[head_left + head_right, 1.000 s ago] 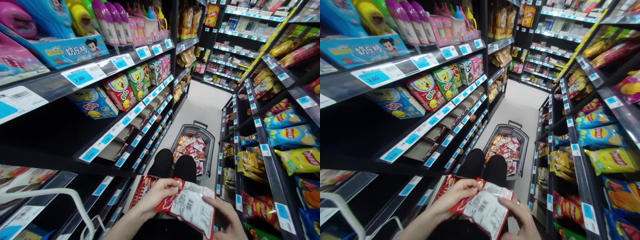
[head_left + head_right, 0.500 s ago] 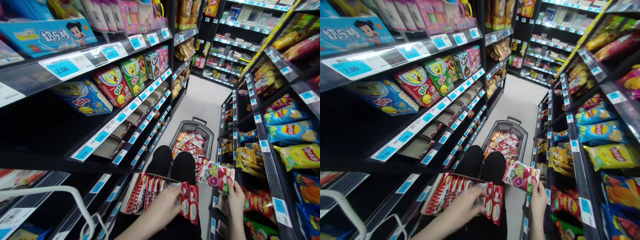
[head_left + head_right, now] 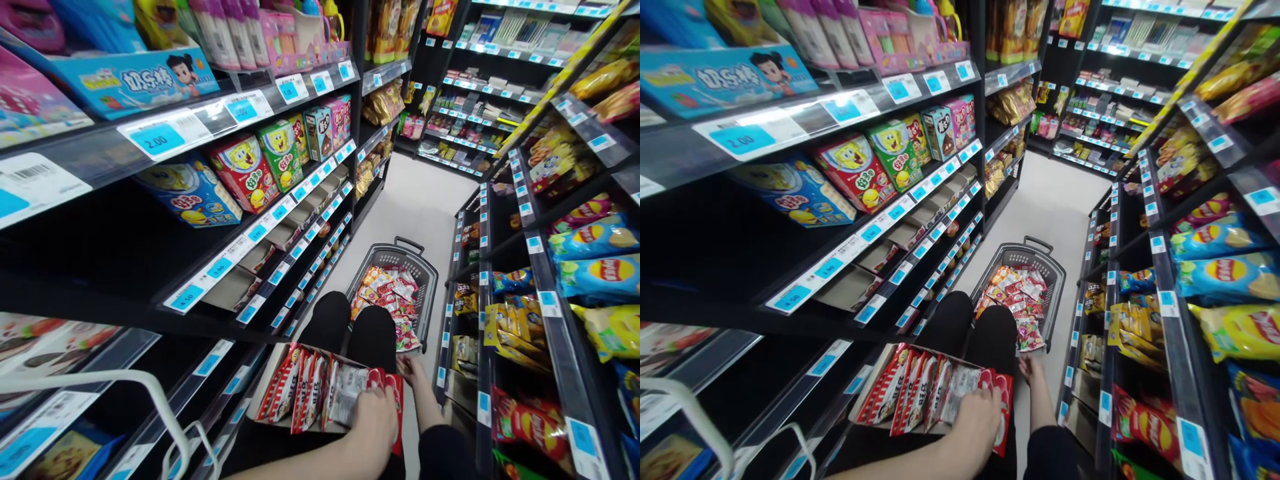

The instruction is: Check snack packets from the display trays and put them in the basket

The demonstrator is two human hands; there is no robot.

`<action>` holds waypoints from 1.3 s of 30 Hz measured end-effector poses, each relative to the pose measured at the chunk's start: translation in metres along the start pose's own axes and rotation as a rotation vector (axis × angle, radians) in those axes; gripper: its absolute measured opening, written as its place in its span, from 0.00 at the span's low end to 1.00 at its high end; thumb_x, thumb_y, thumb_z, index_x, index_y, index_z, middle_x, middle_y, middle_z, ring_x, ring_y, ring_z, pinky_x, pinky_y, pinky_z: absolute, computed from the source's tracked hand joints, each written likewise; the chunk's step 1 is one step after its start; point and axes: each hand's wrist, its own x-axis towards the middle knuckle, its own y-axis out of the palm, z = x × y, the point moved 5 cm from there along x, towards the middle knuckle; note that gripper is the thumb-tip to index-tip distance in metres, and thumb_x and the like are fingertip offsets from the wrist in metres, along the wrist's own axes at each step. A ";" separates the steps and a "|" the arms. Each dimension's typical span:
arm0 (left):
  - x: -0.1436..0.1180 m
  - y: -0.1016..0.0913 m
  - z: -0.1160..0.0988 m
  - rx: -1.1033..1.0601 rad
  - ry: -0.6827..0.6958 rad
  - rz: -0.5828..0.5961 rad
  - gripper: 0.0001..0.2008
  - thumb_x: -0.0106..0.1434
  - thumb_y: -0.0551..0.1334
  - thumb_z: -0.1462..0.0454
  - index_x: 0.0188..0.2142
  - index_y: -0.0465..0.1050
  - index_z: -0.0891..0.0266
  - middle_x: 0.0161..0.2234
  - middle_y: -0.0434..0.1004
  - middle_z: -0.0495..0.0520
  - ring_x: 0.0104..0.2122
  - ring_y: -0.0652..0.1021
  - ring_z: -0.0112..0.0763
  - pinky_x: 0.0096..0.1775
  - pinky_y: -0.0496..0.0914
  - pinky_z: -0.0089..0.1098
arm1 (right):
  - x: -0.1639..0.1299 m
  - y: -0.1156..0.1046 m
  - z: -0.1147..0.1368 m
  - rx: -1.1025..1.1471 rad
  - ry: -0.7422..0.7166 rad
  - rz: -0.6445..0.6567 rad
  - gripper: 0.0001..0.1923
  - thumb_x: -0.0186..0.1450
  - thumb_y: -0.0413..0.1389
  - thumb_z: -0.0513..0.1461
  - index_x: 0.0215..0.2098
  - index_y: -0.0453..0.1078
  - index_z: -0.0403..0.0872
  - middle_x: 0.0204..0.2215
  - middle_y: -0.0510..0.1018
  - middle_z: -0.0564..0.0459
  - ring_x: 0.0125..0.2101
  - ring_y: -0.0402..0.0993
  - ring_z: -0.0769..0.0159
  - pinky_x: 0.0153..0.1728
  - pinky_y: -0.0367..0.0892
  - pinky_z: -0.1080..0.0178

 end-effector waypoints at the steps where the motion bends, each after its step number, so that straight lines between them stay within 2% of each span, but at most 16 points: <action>1: -0.001 -0.002 0.003 -0.020 0.003 -0.007 0.26 0.55 0.56 0.81 0.54 0.71 0.75 0.37 0.79 0.78 0.38 0.80 0.58 0.34 0.69 0.43 | -0.004 -0.004 -0.003 -0.034 0.019 -0.014 0.13 0.68 0.56 0.42 0.48 0.69 0.44 0.42 0.76 0.50 0.36 0.76 0.65 0.35 0.74 0.59; 4: -0.007 -0.011 0.016 -0.105 0.027 -0.018 0.27 0.51 0.59 0.79 0.52 0.72 0.76 0.33 0.79 0.76 0.34 0.80 0.60 0.33 0.69 0.45 | -0.019 -0.016 0.000 -0.098 0.009 -0.030 0.11 0.68 0.55 0.42 0.43 0.70 0.43 0.36 0.77 0.53 0.31 0.76 0.68 0.32 0.73 0.62; 7: -0.017 -0.027 0.035 -0.211 0.055 -0.042 0.19 0.55 0.57 0.74 0.47 0.73 0.71 0.30 0.80 0.69 0.31 0.80 0.55 0.34 0.68 0.43 | -0.048 -0.030 0.012 -0.129 -0.075 -0.053 0.09 0.68 0.55 0.42 0.39 0.71 0.42 0.33 0.77 0.54 0.29 0.75 0.70 0.32 0.73 0.62; 10: -0.034 -0.051 0.054 -0.300 0.089 -0.044 0.13 0.59 0.54 0.70 0.42 0.72 0.63 0.30 0.78 0.61 0.31 0.79 0.48 0.33 0.66 0.38 | -0.094 -0.040 0.030 -0.164 -0.207 -0.076 0.12 0.64 0.60 0.44 0.34 0.72 0.42 0.31 0.79 0.54 0.30 0.77 0.68 0.37 0.73 0.60; 13: -0.054 -0.078 0.068 -0.410 0.146 -0.017 0.09 0.64 0.52 0.66 0.39 0.69 0.58 0.33 0.76 0.54 0.33 0.76 0.40 0.35 0.65 0.33 | -0.147 -0.038 0.048 -0.222 -0.339 -0.078 0.18 0.54 0.65 0.50 0.33 0.74 0.44 0.32 0.81 0.51 0.35 0.78 0.60 0.43 0.71 0.57; 16: -0.069 -0.094 0.076 -0.843 0.254 0.044 0.04 0.65 0.56 0.60 0.35 0.65 0.58 0.34 0.70 0.50 0.35 0.71 0.34 0.40 0.64 0.30 | -0.188 -0.017 0.060 -0.278 -0.414 -0.018 0.19 0.54 0.65 0.51 0.38 0.76 0.46 0.38 0.82 0.46 0.42 0.78 0.55 0.47 0.69 0.54; 20: -0.072 -0.094 0.081 -1.486 0.449 0.040 0.16 0.59 0.64 0.52 0.31 0.60 0.59 0.31 0.64 0.47 0.31 0.67 0.28 0.35 0.63 0.27 | -0.220 0.036 0.062 -0.113 -0.450 0.330 0.34 0.53 0.63 0.57 0.53 0.70 0.51 0.52 0.76 0.41 0.48 0.77 0.51 0.46 0.72 0.52; 22: -0.069 -0.089 0.082 -1.665 0.510 0.026 0.19 0.56 0.67 0.53 0.30 0.59 0.59 0.31 0.65 0.47 0.31 0.68 0.28 0.34 0.63 0.27 | -0.228 0.056 0.059 -0.061 -0.391 0.496 0.38 0.53 0.60 0.60 0.55 0.68 0.50 0.49 0.78 0.39 0.45 0.78 0.49 0.41 0.75 0.52; 25: -0.067 -0.089 0.084 -1.785 0.521 -0.002 0.16 0.56 0.68 0.56 0.30 0.62 0.60 0.31 0.68 0.48 0.30 0.69 0.28 0.34 0.64 0.27 | -0.232 0.064 0.061 -0.113 -0.374 0.546 0.33 0.55 0.60 0.59 0.51 0.71 0.49 0.40 0.82 0.41 0.39 0.81 0.49 0.35 0.76 0.53; 27: -0.066 -0.095 0.088 -1.781 0.480 -0.068 0.14 0.56 0.68 0.56 0.31 0.67 0.60 0.31 0.70 0.48 0.31 0.70 0.28 0.34 0.65 0.27 | -0.234 0.057 0.074 -0.140 -0.490 0.458 0.25 0.57 0.62 0.54 0.48 0.72 0.51 0.39 0.83 0.44 0.36 0.81 0.52 0.34 0.77 0.54; 29: -0.066 -0.102 0.092 -1.685 0.391 -0.140 0.11 0.56 0.68 0.57 0.32 0.72 0.61 0.33 0.72 0.50 0.34 0.72 0.32 0.38 0.67 0.29 | -0.242 0.050 0.095 -0.189 -0.708 0.338 0.17 0.58 0.64 0.47 0.45 0.74 0.53 0.38 0.83 0.48 0.36 0.81 0.55 0.34 0.77 0.56; 32: -0.066 -0.107 0.097 -1.589 0.183 -0.163 0.08 0.53 0.70 0.61 0.30 0.77 0.63 0.50 0.71 0.57 0.45 0.73 0.41 0.45 0.68 0.34 | -0.269 0.057 0.125 -0.305 -1.120 0.351 0.10 0.63 0.61 0.43 0.44 0.77 0.55 0.38 0.82 0.49 0.39 0.80 0.57 0.37 0.77 0.56; 34: -0.067 -0.105 0.098 -1.704 0.068 -0.110 0.09 0.52 0.70 0.63 0.33 0.78 0.63 0.59 0.64 0.58 0.48 0.74 0.44 0.45 0.69 0.35 | -0.287 0.067 0.137 -0.372 -1.341 0.407 0.11 0.66 0.58 0.42 0.45 0.77 0.57 0.37 0.81 0.49 0.41 0.78 0.55 0.45 0.74 0.47; 35: -0.067 -0.104 0.096 -1.809 0.053 -0.059 0.11 0.52 0.69 0.61 0.36 0.78 0.62 0.60 0.64 0.58 0.47 0.75 0.44 0.45 0.70 0.36 | -0.294 0.071 0.141 -0.414 -1.426 0.410 0.11 0.66 0.57 0.42 0.46 0.77 0.58 0.36 0.80 0.50 0.42 0.77 0.54 0.49 0.70 0.42; 37: -0.069 -0.104 0.091 -2.010 0.112 0.068 0.19 0.55 0.66 0.56 0.45 0.74 0.61 0.53 0.71 0.60 0.45 0.77 0.44 0.46 0.71 0.38 | -0.303 0.076 0.143 -0.510 -1.555 0.360 0.12 0.65 0.59 0.41 0.45 0.77 0.60 0.33 0.80 0.51 0.44 0.73 0.53 0.55 0.60 0.35; 39: -0.072 -0.106 0.086 -2.080 0.219 0.202 0.28 0.55 0.67 0.53 0.53 0.67 0.58 0.48 0.75 0.59 0.41 0.79 0.44 0.43 0.74 0.42 | -0.306 0.078 0.142 -0.625 -1.616 0.325 0.12 0.64 0.60 0.39 0.44 0.77 0.63 0.33 0.80 0.51 0.46 0.70 0.52 0.57 0.55 0.32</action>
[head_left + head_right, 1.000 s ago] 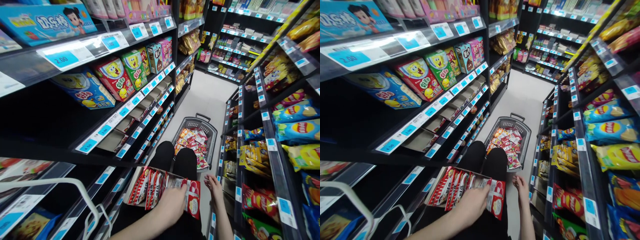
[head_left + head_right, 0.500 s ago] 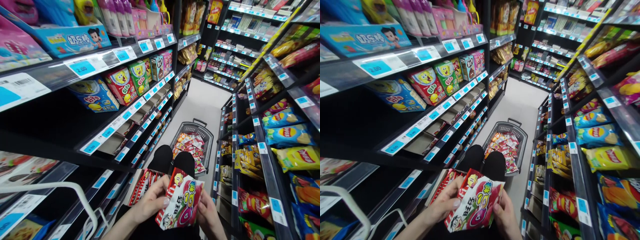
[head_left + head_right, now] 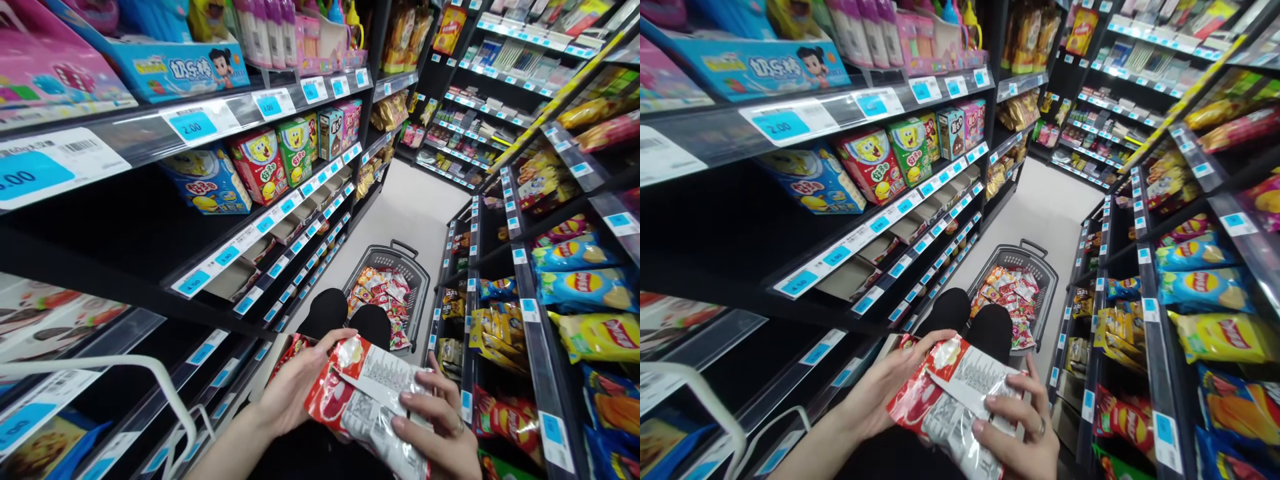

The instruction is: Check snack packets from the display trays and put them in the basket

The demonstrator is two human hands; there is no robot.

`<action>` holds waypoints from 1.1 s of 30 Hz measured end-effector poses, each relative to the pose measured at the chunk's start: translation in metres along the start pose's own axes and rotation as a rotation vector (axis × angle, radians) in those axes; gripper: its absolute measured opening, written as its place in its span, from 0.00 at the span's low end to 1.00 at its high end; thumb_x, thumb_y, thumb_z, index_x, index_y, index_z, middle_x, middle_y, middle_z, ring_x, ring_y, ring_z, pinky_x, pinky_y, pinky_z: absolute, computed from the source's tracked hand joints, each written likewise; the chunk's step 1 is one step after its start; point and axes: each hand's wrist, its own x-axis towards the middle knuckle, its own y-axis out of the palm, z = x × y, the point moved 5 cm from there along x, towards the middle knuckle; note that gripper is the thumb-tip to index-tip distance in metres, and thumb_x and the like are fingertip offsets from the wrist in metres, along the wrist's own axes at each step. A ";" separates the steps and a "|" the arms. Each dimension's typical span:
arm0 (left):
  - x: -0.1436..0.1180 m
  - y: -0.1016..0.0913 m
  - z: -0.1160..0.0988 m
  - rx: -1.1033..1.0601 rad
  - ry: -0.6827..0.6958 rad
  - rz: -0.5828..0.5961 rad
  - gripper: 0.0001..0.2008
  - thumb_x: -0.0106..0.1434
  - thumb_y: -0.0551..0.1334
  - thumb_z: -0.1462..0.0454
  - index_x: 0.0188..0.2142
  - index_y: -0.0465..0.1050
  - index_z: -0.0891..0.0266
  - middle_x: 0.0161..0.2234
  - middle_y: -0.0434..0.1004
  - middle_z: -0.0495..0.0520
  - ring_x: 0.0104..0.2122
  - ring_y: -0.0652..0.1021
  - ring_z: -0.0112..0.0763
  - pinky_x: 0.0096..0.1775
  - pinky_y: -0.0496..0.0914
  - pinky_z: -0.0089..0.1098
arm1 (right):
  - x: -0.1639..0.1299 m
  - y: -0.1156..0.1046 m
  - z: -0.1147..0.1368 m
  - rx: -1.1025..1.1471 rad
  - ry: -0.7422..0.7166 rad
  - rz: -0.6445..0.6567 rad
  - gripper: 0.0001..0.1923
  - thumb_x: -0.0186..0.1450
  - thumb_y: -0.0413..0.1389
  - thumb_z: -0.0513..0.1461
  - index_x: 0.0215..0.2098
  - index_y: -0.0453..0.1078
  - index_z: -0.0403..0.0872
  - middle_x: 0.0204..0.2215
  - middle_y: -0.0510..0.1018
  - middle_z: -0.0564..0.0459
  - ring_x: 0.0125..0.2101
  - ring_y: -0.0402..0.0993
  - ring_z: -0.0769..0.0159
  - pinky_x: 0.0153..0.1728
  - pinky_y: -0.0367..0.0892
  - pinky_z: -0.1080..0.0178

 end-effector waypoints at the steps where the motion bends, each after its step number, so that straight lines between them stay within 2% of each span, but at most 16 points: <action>1: -0.001 0.002 0.001 0.022 -0.019 0.037 0.32 0.53 0.69 0.55 0.56 0.63 0.54 0.47 0.75 0.57 0.38 0.80 0.43 0.39 0.75 0.42 | -0.001 0.001 0.000 -0.028 0.009 0.029 0.13 0.64 0.60 0.39 0.43 0.78 0.65 0.35 0.79 0.52 0.48 0.68 0.52 0.57 0.55 0.32; 3: -0.002 0.002 0.002 0.121 -0.047 0.035 0.39 0.50 0.73 0.62 0.59 0.58 0.48 0.47 0.75 0.55 0.32 0.81 0.39 0.31 0.77 0.37 | -0.004 0.001 -0.003 -0.048 0.086 0.064 0.15 0.63 0.61 0.38 0.43 0.77 0.67 0.41 0.78 0.52 0.52 0.66 0.50 0.55 0.59 0.35; 4: -0.002 0.001 0.003 0.162 -0.047 0.011 0.40 0.49 0.73 0.65 0.58 0.58 0.47 0.47 0.75 0.54 0.31 0.81 0.37 0.28 0.76 0.34 | -0.005 0.000 -0.006 -0.047 0.147 0.064 0.17 0.62 0.61 0.38 0.46 0.76 0.67 0.46 0.76 0.51 0.55 0.65 0.49 0.54 0.63 0.37; 7: -0.001 0.002 0.004 0.218 0.003 -0.051 0.34 0.50 0.73 0.66 0.54 0.63 0.52 0.43 0.77 0.53 0.29 0.80 0.36 0.26 0.75 0.31 | -0.008 -0.008 -0.015 0.048 0.318 -0.034 0.21 0.65 0.57 0.38 0.55 0.70 0.62 0.62 0.62 0.47 0.61 0.60 0.45 0.49 0.70 0.42; 9: 0.002 0.003 0.006 0.231 0.054 -0.063 0.31 0.50 0.73 0.64 0.52 0.65 0.54 0.41 0.77 0.52 0.28 0.79 0.35 0.26 0.75 0.32 | -0.011 -0.013 -0.021 0.183 0.372 -0.088 0.18 0.68 0.53 0.41 0.56 0.69 0.60 0.66 0.55 0.47 0.60 0.62 0.44 0.49 0.71 0.44; 10: 0.003 0.003 0.006 0.244 0.085 -0.070 0.30 0.49 0.73 0.64 0.51 0.67 0.55 0.40 0.77 0.52 0.27 0.79 0.34 0.26 0.74 0.31 | -0.013 -0.015 -0.025 0.251 0.390 -0.085 0.17 0.68 0.52 0.43 0.55 0.70 0.59 0.66 0.55 0.47 0.59 0.64 0.43 0.48 0.71 0.45; 13: 0.006 0.000 0.002 0.342 0.223 -0.134 0.21 0.48 0.73 0.65 0.42 0.72 0.58 0.34 0.77 0.48 0.29 0.76 0.29 0.31 0.72 0.27 | -0.021 -0.018 -0.033 0.310 0.455 -0.015 0.22 0.63 0.56 0.52 0.53 0.73 0.53 0.59 0.68 0.41 0.50 0.74 0.44 0.40 0.76 0.52; 15: 0.006 -0.002 -0.004 0.428 0.302 -0.199 0.17 0.47 0.73 0.68 0.38 0.75 0.59 0.30 0.77 0.46 0.29 0.74 0.27 0.33 0.70 0.24 | -0.027 -0.023 -0.037 0.220 0.529 -0.023 0.22 0.60 0.61 0.51 0.48 0.77 0.50 0.48 0.78 0.40 0.43 0.79 0.47 0.37 0.77 0.55; 17: 0.004 -0.004 -0.008 0.501 0.336 -0.265 0.16 0.46 0.72 0.70 0.36 0.78 0.58 0.31 0.77 0.45 0.30 0.74 0.27 0.34 0.69 0.24 | -0.027 -0.026 -0.036 0.089 0.562 -0.056 0.19 0.56 0.66 0.47 0.44 0.79 0.50 0.40 0.82 0.43 0.37 0.81 0.52 0.34 0.77 0.60; 21: 0.002 -0.003 -0.016 0.692 0.368 -0.323 0.10 0.46 0.71 0.70 0.31 0.83 0.56 0.31 0.82 0.49 0.33 0.78 0.35 0.39 0.70 0.30 | -0.011 -0.023 -0.019 0.027 0.412 -0.044 0.11 0.58 0.65 0.43 0.41 0.80 0.55 0.30 0.84 0.51 0.28 0.81 0.61 0.28 0.75 0.65; 25: -0.001 0.000 -0.020 0.832 0.470 -0.342 0.02 0.49 0.71 0.65 0.23 0.83 0.55 0.23 0.81 0.51 0.26 0.77 0.36 0.33 0.69 0.32 | -0.004 -0.020 -0.010 -0.029 0.304 -0.059 0.05 0.62 0.62 0.40 0.35 0.81 0.56 0.28 0.84 0.52 0.27 0.81 0.63 0.27 0.73 0.67; 28: -0.005 0.003 -0.020 0.936 0.524 -0.391 0.03 0.52 0.70 0.64 0.23 0.83 0.55 0.23 0.80 0.51 0.24 0.75 0.34 0.30 0.67 0.31 | -0.011 -0.019 -0.012 -0.141 0.354 -0.138 0.04 0.62 0.62 0.41 0.30 0.80 0.52 0.27 0.83 0.51 0.26 0.80 0.65 0.29 0.71 0.68; 31: -0.006 0.009 -0.020 1.029 0.495 -0.418 0.04 0.53 0.68 0.64 0.24 0.82 0.56 0.22 0.78 0.50 0.25 0.73 0.33 0.29 0.65 0.30 | -0.017 -0.014 -0.016 -0.177 0.495 -0.232 0.12 0.63 0.60 0.46 0.26 0.75 0.49 0.26 0.81 0.51 0.25 0.76 0.67 0.28 0.68 0.69; 33: -0.005 0.013 -0.022 1.029 0.453 -0.422 0.05 0.54 0.67 0.64 0.24 0.81 0.58 0.22 0.77 0.50 0.25 0.73 0.33 0.29 0.65 0.29 | -0.019 -0.008 -0.019 -0.155 0.600 -0.246 0.15 0.63 0.58 0.49 0.26 0.72 0.48 0.26 0.79 0.51 0.25 0.75 0.67 0.28 0.66 0.69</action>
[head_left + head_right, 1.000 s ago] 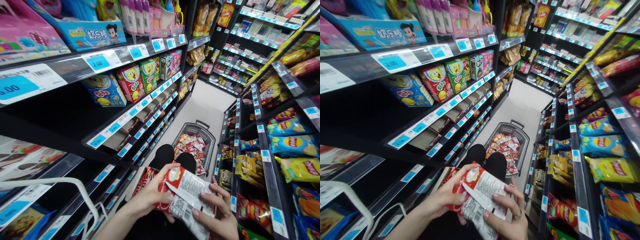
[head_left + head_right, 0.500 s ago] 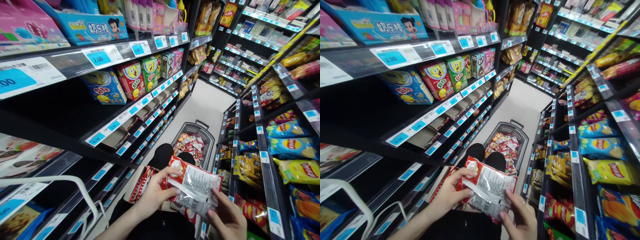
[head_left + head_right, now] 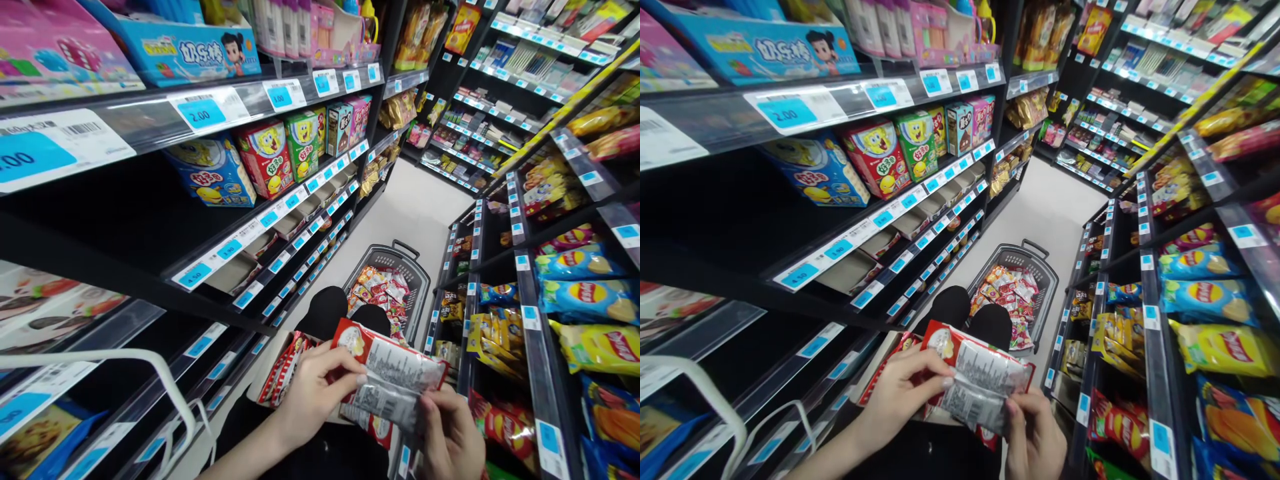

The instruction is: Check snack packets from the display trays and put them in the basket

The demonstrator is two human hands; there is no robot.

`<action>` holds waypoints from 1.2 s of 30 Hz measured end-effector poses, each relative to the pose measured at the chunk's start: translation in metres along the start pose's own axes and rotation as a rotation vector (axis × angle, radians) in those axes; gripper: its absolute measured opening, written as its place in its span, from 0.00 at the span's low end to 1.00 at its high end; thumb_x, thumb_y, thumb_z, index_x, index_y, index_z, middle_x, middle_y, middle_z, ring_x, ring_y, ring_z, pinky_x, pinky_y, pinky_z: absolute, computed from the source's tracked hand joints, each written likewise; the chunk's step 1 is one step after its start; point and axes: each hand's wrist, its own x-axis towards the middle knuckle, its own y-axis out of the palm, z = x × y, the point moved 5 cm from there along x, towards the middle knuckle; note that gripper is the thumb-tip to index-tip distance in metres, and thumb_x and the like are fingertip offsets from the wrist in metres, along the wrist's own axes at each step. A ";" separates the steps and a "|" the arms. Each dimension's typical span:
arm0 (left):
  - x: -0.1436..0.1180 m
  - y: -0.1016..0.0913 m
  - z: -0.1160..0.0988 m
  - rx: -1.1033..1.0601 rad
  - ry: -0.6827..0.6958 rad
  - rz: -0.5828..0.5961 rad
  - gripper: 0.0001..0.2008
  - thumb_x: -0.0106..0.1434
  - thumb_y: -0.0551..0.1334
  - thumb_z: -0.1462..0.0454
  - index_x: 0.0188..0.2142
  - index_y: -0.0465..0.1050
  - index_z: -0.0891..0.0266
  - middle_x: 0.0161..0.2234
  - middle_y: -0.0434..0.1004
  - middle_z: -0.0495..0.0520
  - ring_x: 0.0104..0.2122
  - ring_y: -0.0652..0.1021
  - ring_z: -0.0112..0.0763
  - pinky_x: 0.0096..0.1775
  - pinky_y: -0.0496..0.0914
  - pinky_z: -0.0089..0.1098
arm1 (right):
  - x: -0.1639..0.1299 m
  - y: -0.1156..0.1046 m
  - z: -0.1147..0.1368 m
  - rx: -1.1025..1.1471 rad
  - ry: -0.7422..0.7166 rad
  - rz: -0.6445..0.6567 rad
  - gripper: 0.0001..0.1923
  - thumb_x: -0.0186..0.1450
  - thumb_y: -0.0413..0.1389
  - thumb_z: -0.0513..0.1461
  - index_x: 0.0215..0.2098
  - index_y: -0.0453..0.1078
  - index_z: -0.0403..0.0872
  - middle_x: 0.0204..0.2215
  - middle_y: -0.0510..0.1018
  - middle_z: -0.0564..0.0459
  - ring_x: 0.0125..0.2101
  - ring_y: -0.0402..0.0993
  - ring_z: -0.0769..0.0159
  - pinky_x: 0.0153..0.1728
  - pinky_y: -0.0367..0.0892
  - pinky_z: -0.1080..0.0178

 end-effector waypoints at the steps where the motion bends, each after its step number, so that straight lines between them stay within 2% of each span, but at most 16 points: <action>1: 0.002 0.000 -0.002 -0.012 -0.022 0.011 0.04 0.54 0.67 0.64 0.24 0.81 0.59 0.23 0.78 0.50 0.26 0.73 0.33 0.30 0.65 0.29 | 0.001 0.003 -0.001 0.016 0.046 0.017 0.15 0.63 0.58 0.50 0.26 0.72 0.47 0.26 0.78 0.51 0.26 0.74 0.67 0.29 0.66 0.69; 3: 0.007 0.001 -0.002 -0.060 -0.071 0.029 0.03 0.53 0.66 0.66 0.24 0.80 0.60 0.25 0.79 0.50 0.28 0.75 0.33 0.34 0.67 0.30 | 0.004 0.008 -0.004 0.068 0.135 0.053 0.14 0.61 0.60 0.49 0.27 0.71 0.47 0.25 0.76 0.53 0.26 0.73 0.68 0.30 0.66 0.69; 6: 0.015 0.002 0.004 -0.212 -0.117 0.044 0.03 0.51 0.66 0.68 0.27 0.78 0.61 0.28 0.78 0.48 0.32 0.75 0.33 0.39 0.66 0.30 | 0.013 0.010 -0.015 0.169 0.256 0.137 0.11 0.59 0.63 0.46 0.28 0.70 0.48 0.22 0.72 0.58 0.22 0.69 0.70 0.25 0.65 0.71; 8: 0.018 0.004 0.011 -0.333 -0.152 0.078 0.03 0.51 0.65 0.69 0.27 0.77 0.62 0.27 0.77 0.48 0.31 0.74 0.31 0.37 0.66 0.28 | 0.019 0.008 -0.026 0.213 0.291 0.234 0.09 0.58 0.64 0.45 0.28 0.73 0.48 0.23 0.74 0.57 0.23 0.71 0.69 0.25 0.66 0.71; 11: 0.018 0.007 0.023 -0.534 -0.272 0.173 0.03 0.53 0.65 0.67 0.27 0.78 0.63 0.26 0.77 0.49 0.28 0.74 0.29 0.34 0.66 0.28 | 0.024 0.003 -0.038 0.309 0.355 0.358 0.09 0.57 0.64 0.46 0.29 0.79 0.49 0.27 0.82 0.51 0.29 0.78 0.63 0.31 0.72 0.68; 14: 0.014 0.009 0.024 -0.858 -0.344 0.365 0.12 0.53 0.64 0.64 0.35 0.81 0.67 0.32 0.82 0.57 0.34 0.78 0.35 0.40 0.69 0.31 | 0.022 0.000 -0.039 0.526 0.493 0.393 0.17 0.53 0.64 0.53 0.34 0.82 0.51 0.34 0.84 0.47 0.35 0.81 0.54 0.35 0.75 0.62; 16: 0.010 0.011 0.019 -1.022 -0.344 0.541 0.22 0.47 0.65 0.65 0.43 0.80 0.69 0.40 0.82 0.61 0.42 0.79 0.42 0.47 0.69 0.36 | 0.018 -0.001 -0.036 0.579 0.570 0.361 0.21 0.47 0.68 0.53 0.35 0.82 0.53 0.36 0.85 0.47 0.36 0.81 0.54 0.35 0.75 0.62; 17: 0.009 0.011 0.018 -1.038 -0.339 0.584 0.25 0.46 0.65 0.66 0.46 0.79 0.68 0.42 0.82 0.62 0.44 0.78 0.44 0.48 0.68 0.37 | 0.017 -0.001 -0.035 0.559 0.590 0.332 0.21 0.45 0.70 0.51 0.35 0.81 0.54 0.35 0.85 0.48 0.35 0.81 0.55 0.35 0.75 0.63; 19: 0.011 0.008 0.020 -0.908 -0.321 0.535 0.24 0.47 0.67 0.69 0.47 0.78 0.64 0.44 0.81 0.59 0.43 0.78 0.41 0.48 0.68 0.36 | 0.017 -0.004 -0.035 0.462 0.557 0.261 0.17 0.44 0.71 0.47 0.32 0.82 0.54 0.32 0.85 0.49 0.32 0.82 0.57 0.33 0.75 0.65; 21: 0.014 0.005 0.025 -0.641 -0.287 0.421 0.17 0.53 0.67 0.67 0.44 0.79 0.62 0.42 0.81 0.56 0.38 0.78 0.37 0.43 0.69 0.33 | 0.021 -0.005 -0.034 0.346 0.419 0.275 0.12 0.47 0.70 0.46 0.29 0.82 0.52 0.29 0.84 0.49 0.29 0.81 0.57 0.31 0.75 0.64; 23: 0.017 0.002 0.027 -0.337 -0.242 0.351 0.10 0.58 0.65 0.63 0.39 0.80 0.62 0.37 0.80 0.54 0.34 0.75 0.35 0.37 0.69 0.32 | 0.024 -0.005 -0.031 0.197 0.256 0.330 0.07 0.52 0.67 0.44 0.26 0.81 0.50 0.23 0.82 0.50 0.23 0.78 0.61 0.26 0.72 0.66; 25: 0.020 -0.002 0.025 -0.046 -0.166 0.287 0.09 0.59 0.62 0.60 0.28 0.78 0.62 0.30 0.74 0.51 0.33 0.72 0.35 0.36 0.67 0.32 | 0.024 -0.004 -0.030 0.073 0.158 0.363 0.10 0.57 0.64 0.44 0.21 0.78 0.48 0.18 0.78 0.53 0.19 0.72 0.66 0.23 0.67 0.69; 28: 0.022 -0.008 0.018 0.234 -0.061 0.179 0.15 0.59 0.62 0.60 0.17 0.69 0.62 0.30 0.65 0.50 0.37 0.68 0.38 0.43 0.64 0.36 | 0.020 -0.004 -0.031 0.081 0.240 0.314 0.17 0.60 0.60 0.47 0.19 0.71 0.46 0.19 0.73 0.55 0.20 0.65 0.70 0.22 0.61 0.70; 30: 0.022 -0.008 0.014 0.225 -0.064 0.171 0.15 0.59 0.61 0.58 0.19 0.69 0.61 0.34 0.63 0.50 0.41 0.67 0.39 0.47 0.63 0.38 | 0.015 -0.001 -0.035 0.210 0.409 0.291 0.19 0.60 0.60 0.49 0.19 0.66 0.46 0.18 0.69 0.57 0.21 0.61 0.71 0.22 0.59 0.70; 32: 0.020 -0.005 0.012 0.095 -0.099 0.206 0.14 0.60 0.60 0.56 0.23 0.72 0.61 0.39 0.63 0.52 0.44 0.67 0.41 0.50 0.63 0.39 | 0.009 0.004 -0.039 0.358 0.563 0.293 0.20 0.59 0.62 0.50 0.20 0.64 0.46 0.19 0.66 0.58 0.22 0.60 0.70 0.23 0.58 0.70; 36: 0.018 0.005 0.012 -0.249 -0.200 0.311 0.15 0.58 0.62 0.52 0.29 0.76 0.62 0.46 0.61 0.54 0.46 0.71 0.43 0.47 0.68 0.38 | 0.003 0.013 -0.044 0.567 0.711 0.321 0.18 0.57 0.64 0.47 0.22 0.65 0.46 0.19 0.67 0.58 0.22 0.61 0.71 0.23 0.58 0.70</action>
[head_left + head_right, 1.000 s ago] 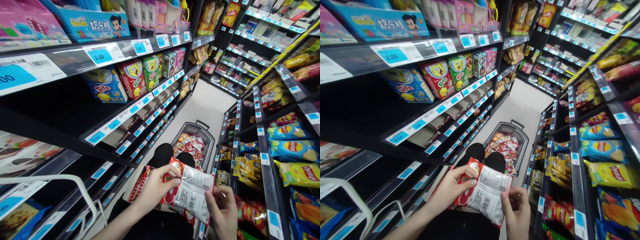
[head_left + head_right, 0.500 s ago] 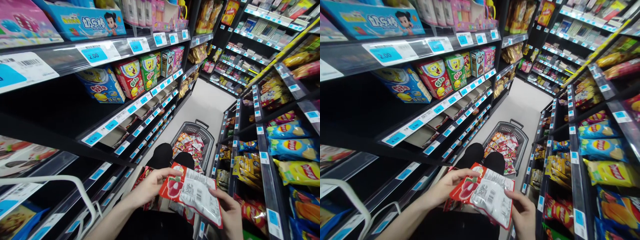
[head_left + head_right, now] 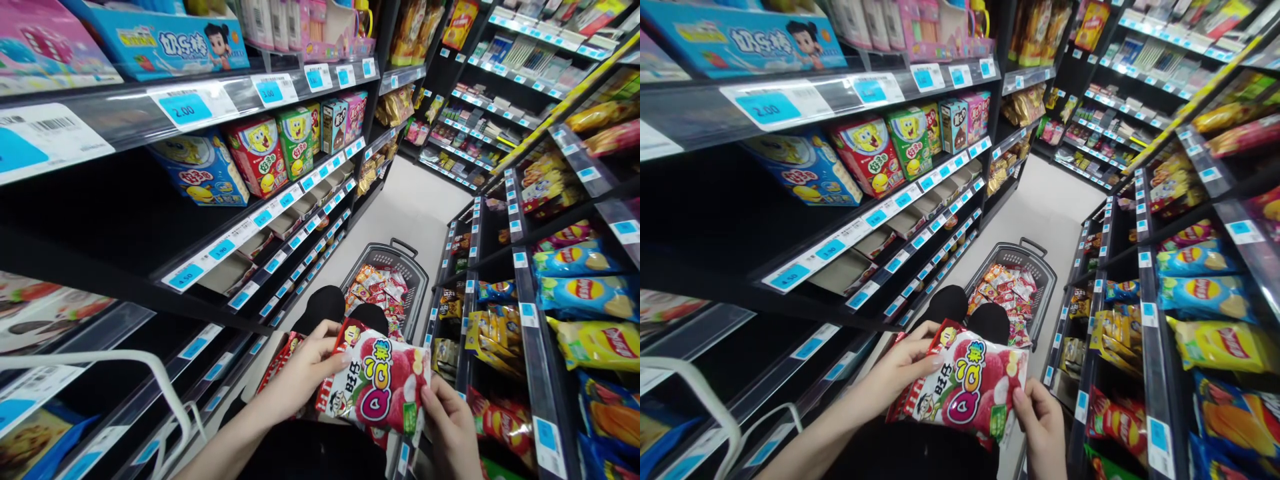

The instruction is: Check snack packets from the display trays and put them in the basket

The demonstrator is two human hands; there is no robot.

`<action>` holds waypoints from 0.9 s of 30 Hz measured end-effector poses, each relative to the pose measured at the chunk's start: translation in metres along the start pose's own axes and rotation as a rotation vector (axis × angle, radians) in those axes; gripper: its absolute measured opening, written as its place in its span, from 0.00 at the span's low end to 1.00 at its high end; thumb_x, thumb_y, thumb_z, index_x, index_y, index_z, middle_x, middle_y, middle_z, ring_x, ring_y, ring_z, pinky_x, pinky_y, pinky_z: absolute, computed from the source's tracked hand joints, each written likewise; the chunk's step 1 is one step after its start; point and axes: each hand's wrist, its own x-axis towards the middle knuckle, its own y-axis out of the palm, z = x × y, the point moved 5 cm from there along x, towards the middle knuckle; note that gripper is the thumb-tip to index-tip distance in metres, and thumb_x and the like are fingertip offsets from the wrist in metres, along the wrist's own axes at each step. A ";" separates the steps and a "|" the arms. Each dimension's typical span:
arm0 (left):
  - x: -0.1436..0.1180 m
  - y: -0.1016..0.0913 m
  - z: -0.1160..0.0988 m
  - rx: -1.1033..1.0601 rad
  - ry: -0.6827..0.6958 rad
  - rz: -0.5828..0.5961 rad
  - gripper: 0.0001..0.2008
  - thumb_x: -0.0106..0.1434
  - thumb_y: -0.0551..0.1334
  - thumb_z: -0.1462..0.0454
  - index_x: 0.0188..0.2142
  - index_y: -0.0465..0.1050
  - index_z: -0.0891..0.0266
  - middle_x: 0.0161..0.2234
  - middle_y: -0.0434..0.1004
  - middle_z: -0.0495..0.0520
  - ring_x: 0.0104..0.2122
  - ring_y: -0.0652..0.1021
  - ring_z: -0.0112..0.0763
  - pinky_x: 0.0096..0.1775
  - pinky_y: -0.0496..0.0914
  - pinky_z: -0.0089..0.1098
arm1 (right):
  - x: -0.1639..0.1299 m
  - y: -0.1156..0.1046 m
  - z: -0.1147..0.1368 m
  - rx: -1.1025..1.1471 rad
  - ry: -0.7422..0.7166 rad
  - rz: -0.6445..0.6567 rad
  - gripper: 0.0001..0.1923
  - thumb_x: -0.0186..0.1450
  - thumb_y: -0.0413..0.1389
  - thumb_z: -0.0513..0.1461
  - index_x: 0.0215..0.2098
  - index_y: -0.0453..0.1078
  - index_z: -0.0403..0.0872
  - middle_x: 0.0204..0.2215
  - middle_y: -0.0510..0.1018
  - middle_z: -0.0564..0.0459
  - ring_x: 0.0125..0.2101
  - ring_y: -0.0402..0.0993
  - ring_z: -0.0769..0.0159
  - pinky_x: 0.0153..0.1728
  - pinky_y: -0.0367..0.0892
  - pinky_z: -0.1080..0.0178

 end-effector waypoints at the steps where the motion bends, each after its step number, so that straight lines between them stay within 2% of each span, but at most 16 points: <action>1: 0.001 0.001 0.001 -0.056 -0.015 0.017 0.16 0.57 0.63 0.51 0.29 0.77 0.63 0.46 0.61 0.55 0.46 0.71 0.44 0.47 0.69 0.37 | 0.000 0.000 -0.002 0.027 0.015 0.011 0.17 0.57 0.64 0.47 0.22 0.64 0.46 0.19 0.67 0.58 0.21 0.61 0.71 0.22 0.58 0.70; 4: 0.004 0.002 0.002 -0.109 -0.027 0.029 0.16 0.56 0.64 0.52 0.28 0.78 0.63 0.46 0.61 0.56 0.47 0.72 0.46 0.46 0.70 0.38 | -0.001 0.000 -0.005 0.025 0.015 0.020 0.18 0.58 0.63 0.48 0.22 0.63 0.47 0.20 0.69 0.58 0.21 0.62 0.71 0.22 0.58 0.69; 6: 0.006 0.003 0.003 -0.014 -0.002 0.011 0.15 0.58 0.62 0.53 0.29 0.78 0.63 0.46 0.63 0.57 0.46 0.73 0.46 0.47 0.70 0.40 | -0.005 -0.002 0.000 -0.072 -0.065 -0.019 0.19 0.60 0.61 0.49 0.22 0.61 0.47 0.19 0.67 0.59 0.20 0.61 0.71 0.21 0.56 0.69; 8: 0.007 0.001 0.006 0.154 0.042 -0.087 0.14 0.62 0.59 0.55 0.36 0.78 0.62 0.49 0.64 0.58 0.49 0.72 0.46 0.52 0.67 0.43 | -0.012 -0.002 0.015 -0.289 -0.293 -0.109 0.18 0.62 0.59 0.49 0.22 0.62 0.48 0.18 0.66 0.58 0.20 0.61 0.70 0.22 0.57 0.68; 10: 0.004 0.002 0.012 0.294 0.070 -0.192 0.18 0.64 0.58 0.55 0.50 0.72 0.59 0.58 0.61 0.60 0.58 0.65 0.48 0.59 0.58 0.47 | -0.024 0.011 0.037 -0.596 -0.666 -0.183 0.14 0.65 0.56 0.44 0.23 0.66 0.48 0.18 0.67 0.57 0.21 0.64 0.69 0.25 0.60 0.66; 11: 0.003 0.005 0.018 0.310 0.062 -0.187 0.23 0.64 0.58 0.54 0.57 0.66 0.57 0.62 0.57 0.61 0.62 0.60 0.49 0.62 0.53 0.48 | -0.031 0.023 0.047 -0.763 -0.864 -0.185 0.11 0.66 0.56 0.40 0.25 0.68 0.48 0.18 0.68 0.56 0.21 0.64 0.68 0.26 0.60 0.65; 13: -0.001 0.019 0.031 0.222 0.032 -0.035 0.33 0.64 0.58 0.50 0.65 0.53 0.56 0.68 0.49 0.60 0.66 0.51 0.48 0.64 0.46 0.48 | -0.040 0.053 0.055 -1.056 -1.179 -0.118 0.08 0.65 0.54 0.33 0.29 0.71 0.46 0.17 0.67 0.55 0.20 0.63 0.67 0.25 0.57 0.62; 15: -0.006 0.035 0.040 0.012 0.030 0.154 0.40 0.62 0.59 0.46 0.67 0.48 0.58 0.68 0.50 0.62 0.66 0.52 0.49 0.64 0.47 0.47 | -0.044 0.080 0.054 -1.230 -1.348 -0.034 0.09 0.65 0.52 0.31 0.28 0.70 0.44 0.16 0.66 0.55 0.18 0.60 0.66 0.23 0.54 0.61; 16: -0.008 0.041 0.042 -0.105 0.040 0.204 0.42 0.60 0.60 0.45 0.67 0.49 0.59 0.66 0.54 0.64 0.65 0.56 0.50 0.64 0.49 0.47 | -0.045 0.090 0.053 -1.258 -1.385 -0.001 0.11 0.66 0.51 0.31 0.27 0.70 0.44 0.15 0.66 0.54 0.18 0.59 0.66 0.22 0.53 0.60; 18: -0.008 0.046 0.044 -0.320 0.039 0.197 0.42 0.57 0.63 0.44 0.65 0.55 0.62 0.61 0.66 0.66 0.60 0.66 0.52 0.60 0.58 0.47 | -0.048 0.101 0.049 -1.207 -1.412 0.116 0.12 0.65 0.50 0.30 0.26 0.69 0.44 0.14 0.67 0.53 0.18 0.61 0.65 0.21 0.53 0.60; 20: -0.005 0.045 0.046 -0.473 -0.015 0.124 0.38 0.57 0.64 0.46 0.60 0.64 0.64 0.54 0.74 0.66 0.53 0.73 0.53 0.53 0.67 0.47 | -0.050 0.098 0.048 -1.080 -1.378 0.200 0.10 0.65 0.51 0.29 0.31 0.72 0.43 0.17 0.70 0.53 0.20 0.64 0.66 0.23 0.58 0.62; 21: -0.005 0.042 0.046 -0.524 -0.042 0.098 0.36 0.56 0.65 0.47 0.59 0.66 0.64 0.50 0.77 0.66 0.49 0.76 0.52 0.48 0.71 0.46 | -0.048 0.090 0.051 -1.014 -1.334 0.168 0.09 0.64 0.52 0.29 0.36 0.74 0.43 0.20 0.72 0.52 0.23 0.66 0.65 0.26 0.62 0.62; 22: -0.005 0.039 0.045 -0.553 -0.061 0.092 0.35 0.55 0.67 0.49 0.58 0.67 0.64 0.48 0.78 0.66 0.45 0.78 0.51 0.43 0.73 0.44 | -0.044 0.077 0.055 -0.951 -1.262 0.080 0.10 0.64 0.54 0.30 0.41 0.74 0.45 0.25 0.74 0.51 0.28 0.69 0.64 0.31 0.65 0.61; 24: -0.006 0.033 0.040 -0.550 -0.076 0.140 0.35 0.52 0.71 0.54 0.57 0.67 0.64 0.46 0.79 0.65 0.39 0.80 0.47 0.35 0.75 0.39 | -0.027 0.043 0.063 -0.807 -1.021 -0.138 0.16 0.62 0.58 0.34 0.49 0.72 0.51 0.37 0.76 0.48 0.38 0.72 0.59 0.40 0.68 0.57; 25: -0.007 0.029 0.037 -0.535 -0.076 0.173 0.37 0.51 0.72 0.57 0.59 0.65 0.62 0.47 0.79 0.65 0.37 0.80 0.46 0.33 0.75 0.37 | -0.017 0.029 0.064 -0.708 -0.865 -0.151 0.21 0.62 0.60 0.37 0.54 0.69 0.53 0.44 0.75 0.46 0.42 0.73 0.57 0.42 0.70 0.55; 27: -0.009 0.023 0.028 -0.502 -0.059 0.218 0.42 0.50 0.73 0.60 0.62 0.58 0.58 0.49 0.77 0.63 0.39 0.80 0.45 0.33 0.75 0.35 | 0.002 0.017 0.061 -0.454 -0.569 0.047 0.29 0.61 0.62 0.41 0.60 0.63 0.54 0.52 0.73 0.43 0.44 0.76 0.55 0.39 0.74 0.56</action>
